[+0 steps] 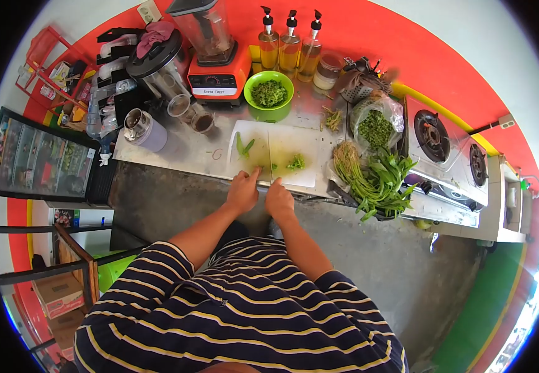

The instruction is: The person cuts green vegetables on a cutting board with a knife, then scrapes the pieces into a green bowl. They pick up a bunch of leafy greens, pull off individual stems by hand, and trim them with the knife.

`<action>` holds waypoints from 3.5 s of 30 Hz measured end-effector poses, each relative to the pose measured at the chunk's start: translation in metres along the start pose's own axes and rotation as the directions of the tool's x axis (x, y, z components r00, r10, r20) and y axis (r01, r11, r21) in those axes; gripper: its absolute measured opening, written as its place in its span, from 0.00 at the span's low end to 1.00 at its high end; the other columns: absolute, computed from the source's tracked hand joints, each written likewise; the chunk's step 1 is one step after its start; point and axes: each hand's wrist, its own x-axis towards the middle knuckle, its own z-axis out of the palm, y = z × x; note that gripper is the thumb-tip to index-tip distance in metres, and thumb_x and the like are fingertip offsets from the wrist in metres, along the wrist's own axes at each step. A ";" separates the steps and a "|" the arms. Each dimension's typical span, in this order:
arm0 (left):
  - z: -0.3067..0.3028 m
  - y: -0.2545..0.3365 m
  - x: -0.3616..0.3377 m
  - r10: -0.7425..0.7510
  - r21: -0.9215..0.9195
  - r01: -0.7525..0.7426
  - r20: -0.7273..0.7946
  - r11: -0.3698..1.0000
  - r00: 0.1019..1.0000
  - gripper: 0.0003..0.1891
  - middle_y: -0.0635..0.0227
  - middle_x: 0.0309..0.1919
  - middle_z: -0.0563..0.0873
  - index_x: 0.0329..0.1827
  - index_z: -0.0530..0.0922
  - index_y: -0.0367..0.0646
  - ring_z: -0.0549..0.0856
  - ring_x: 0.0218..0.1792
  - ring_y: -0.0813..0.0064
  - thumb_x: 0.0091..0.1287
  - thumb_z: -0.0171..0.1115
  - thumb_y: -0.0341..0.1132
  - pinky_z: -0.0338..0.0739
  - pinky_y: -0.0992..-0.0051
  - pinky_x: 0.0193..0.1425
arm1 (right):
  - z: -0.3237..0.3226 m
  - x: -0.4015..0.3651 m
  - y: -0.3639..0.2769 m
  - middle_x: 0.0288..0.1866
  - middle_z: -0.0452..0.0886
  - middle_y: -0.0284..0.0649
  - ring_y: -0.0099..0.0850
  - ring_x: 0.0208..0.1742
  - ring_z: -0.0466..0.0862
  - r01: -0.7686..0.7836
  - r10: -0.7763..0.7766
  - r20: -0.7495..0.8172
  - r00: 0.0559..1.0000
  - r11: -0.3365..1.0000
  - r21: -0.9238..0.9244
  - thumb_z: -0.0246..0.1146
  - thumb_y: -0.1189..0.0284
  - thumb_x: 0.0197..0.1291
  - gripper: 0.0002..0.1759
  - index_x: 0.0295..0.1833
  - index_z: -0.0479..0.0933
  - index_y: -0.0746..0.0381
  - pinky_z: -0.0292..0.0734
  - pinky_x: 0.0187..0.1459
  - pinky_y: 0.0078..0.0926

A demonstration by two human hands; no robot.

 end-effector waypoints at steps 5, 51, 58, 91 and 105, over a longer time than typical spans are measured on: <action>0.024 0.001 0.014 0.068 -0.061 -0.089 -0.295 0.994 0.953 0.30 0.56 0.43 0.89 0.69 0.70 0.32 0.82 0.53 0.54 0.60 0.57 0.22 0.74 0.59 0.61 | -0.010 -0.011 0.027 0.50 0.84 0.66 0.61 0.53 0.85 -0.083 0.085 -0.067 0.994 0.996 0.036 0.59 0.71 0.66 0.20 0.58 0.65 0.71 0.81 0.56 0.52; 0.027 -0.010 0.035 -0.102 -0.407 -0.046 -0.335 0.912 0.937 0.12 0.54 0.42 0.83 0.46 0.85 0.40 0.81 0.49 0.47 0.63 0.57 0.22 0.76 0.56 0.56 | -0.005 -0.002 -0.009 0.51 0.85 0.63 0.56 0.55 0.87 0.044 -0.041 0.035 0.999 0.994 -0.104 0.57 0.70 0.67 0.21 0.59 0.67 0.73 0.83 0.56 0.46; 0.029 -0.008 0.031 -0.123 -0.393 -0.050 -0.402 0.918 0.907 0.10 0.54 0.39 0.84 0.42 0.86 0.40 0.82 0.47 0.49 0.63 0.58 0.24 0.77 0.56 0.55 | -0.012 0.011 -0.009 0.52 0.82 0.69 0.61 0.55 0.85 0.078 -0.076 0.036 0.996 0.995 -0.059 0.58 0.71 0.66 0.22 0.58 0.66 0.75 0.81 0.57 0.50; 0.032 0.013 0.021 -0.278 -0.377 0.101 -0.452 0.921 0.847 0.04 0.57 0.37 0.84 0.38 0.85 0.41 0.82 0.46 0.50 0.61 0.67 0.28 0.77 0.57 0.51 | -0.016 0.010 -0.003 0.52 0.84 0.64 0.57 0.55 0.86 0.176 -0.166 0.092 0.982 0.978 -0.116 0.59 0.70 0.66 0.24 0.61 0.65 0.74 0.81 0.58 0.48; 0.035 0.006 0.021 -0.224 -0.377 0.039 -0.461 0.926 0.859 0.06 0.53 0.37 0.84 0.38 0.86 0.39 0.83 0.44 0.50 0.61 0.62 0.26 0.78 0.56 0.51 | -0.018 0.003 -0.003 0.54 0.83 0.64 0.55 0.58 0.85 0.154 -0.144 0.108 0.984 0.984 -0.091 0.59 0.70 0.66 0.24 0.61 0.65 0.73 0.80 0.59 0.47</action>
